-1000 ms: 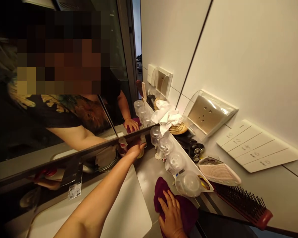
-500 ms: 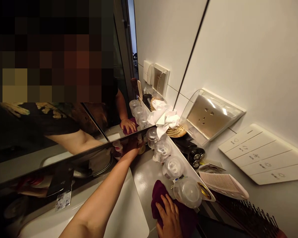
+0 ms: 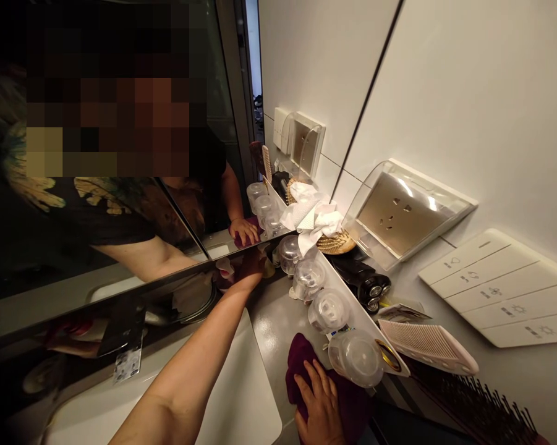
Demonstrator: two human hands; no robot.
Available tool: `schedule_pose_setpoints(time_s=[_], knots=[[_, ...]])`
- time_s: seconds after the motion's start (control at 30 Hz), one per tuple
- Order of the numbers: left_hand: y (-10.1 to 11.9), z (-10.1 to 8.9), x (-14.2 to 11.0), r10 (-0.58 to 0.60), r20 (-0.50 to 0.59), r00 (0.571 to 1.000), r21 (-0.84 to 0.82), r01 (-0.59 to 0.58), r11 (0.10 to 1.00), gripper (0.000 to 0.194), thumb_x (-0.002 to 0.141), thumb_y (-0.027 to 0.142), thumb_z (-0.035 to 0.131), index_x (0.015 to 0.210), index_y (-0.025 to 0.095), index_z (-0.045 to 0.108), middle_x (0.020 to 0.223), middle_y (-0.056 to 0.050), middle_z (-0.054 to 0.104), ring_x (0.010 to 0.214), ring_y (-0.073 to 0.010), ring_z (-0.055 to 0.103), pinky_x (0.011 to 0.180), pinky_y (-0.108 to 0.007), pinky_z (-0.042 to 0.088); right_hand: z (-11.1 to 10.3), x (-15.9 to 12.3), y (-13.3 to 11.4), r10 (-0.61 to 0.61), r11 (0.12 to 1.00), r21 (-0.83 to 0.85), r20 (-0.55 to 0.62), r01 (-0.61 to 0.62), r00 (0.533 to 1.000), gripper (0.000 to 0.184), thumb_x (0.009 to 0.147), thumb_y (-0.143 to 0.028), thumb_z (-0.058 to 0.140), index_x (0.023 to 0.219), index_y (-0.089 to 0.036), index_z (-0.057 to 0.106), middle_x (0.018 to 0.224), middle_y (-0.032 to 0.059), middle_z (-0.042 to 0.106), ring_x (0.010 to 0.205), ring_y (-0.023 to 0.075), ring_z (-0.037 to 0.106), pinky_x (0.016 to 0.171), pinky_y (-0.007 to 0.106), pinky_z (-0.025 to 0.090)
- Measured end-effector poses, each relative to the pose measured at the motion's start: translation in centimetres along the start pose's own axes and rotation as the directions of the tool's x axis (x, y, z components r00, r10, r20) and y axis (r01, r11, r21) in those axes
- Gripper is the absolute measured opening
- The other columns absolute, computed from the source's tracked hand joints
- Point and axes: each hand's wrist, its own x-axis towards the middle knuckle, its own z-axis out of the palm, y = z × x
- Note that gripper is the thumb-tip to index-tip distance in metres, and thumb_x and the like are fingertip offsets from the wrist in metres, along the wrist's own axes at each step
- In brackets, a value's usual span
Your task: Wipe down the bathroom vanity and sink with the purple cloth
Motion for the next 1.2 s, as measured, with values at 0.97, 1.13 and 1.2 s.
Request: schedule_pose_setpoints(time_s=[0.97, 1.13, 1.2], knots=[[-1.1, -7.8, -8.6, -0.134, -0.098, 0.986, -0.07, 0.127, 0.989, 0.016, 0.081, 0.023, 0.065, 0.096, 0.02, 0.07, 0.086, -0.007, 0.07, 0.082, -0.022, 0.064, 0.075, -0.032, 0.047, -0.4, -0.2, -0.3, -0.011, 1.0, -0.024, -0.067, 0.009, 0.998, 0.073, 0.072, -0.015, 0.057, 0.142, -0.035, 0.061, 0.162, 0.0009, 0.043, 0.152, 0.0318, 0.034, 0.118, 0.054, 0.035], [1.5, -9.4, -13.7, 0.058, -0.108, 0.992, -0.16, -0.075, 0.984, 0.02, 0.086, 0.018, 0.052, 0.097, 0.021, 0.068, 0.098, -0.008, 0.071, 0.097, -0.0228, 0.064, 0.09, -0.036, 0.05, -0.4, -0.3, -0.3, -0.031, 0.999, -0.014, -0.102, 0.03, 0.994, 0.073, 0.073, -0.014, 0.056, 0.144, -0.034, 0.06, 0.162, 0.0023, 0.043, 0.153, 0.0312, 0.033, 0.119, 0.054, 0.034], [2.0, -10.9, -16.8, 0.137, -0.15, 0.979, -0.246, -0.171, 0.954, 0.018, 0.088, 0.02, 0.051, 0.098, 0.022, 0.066, 0.098, -0.007, 0.068, 0.095, -0.0219, 0.063, 0.088, -0.036, 0.051, -0.5, -0.3, -0.5, -0.024, 1.0, -0.021, -0.111, 0.022, 0.994, 0.075, 0.074, -0.014, 0.055, 0.147, -0.033, 0.056, 0.164, 0.0032, 0.04, 0.154, 0.0307, 0.031, 0.12, 0.054, 0.033]])
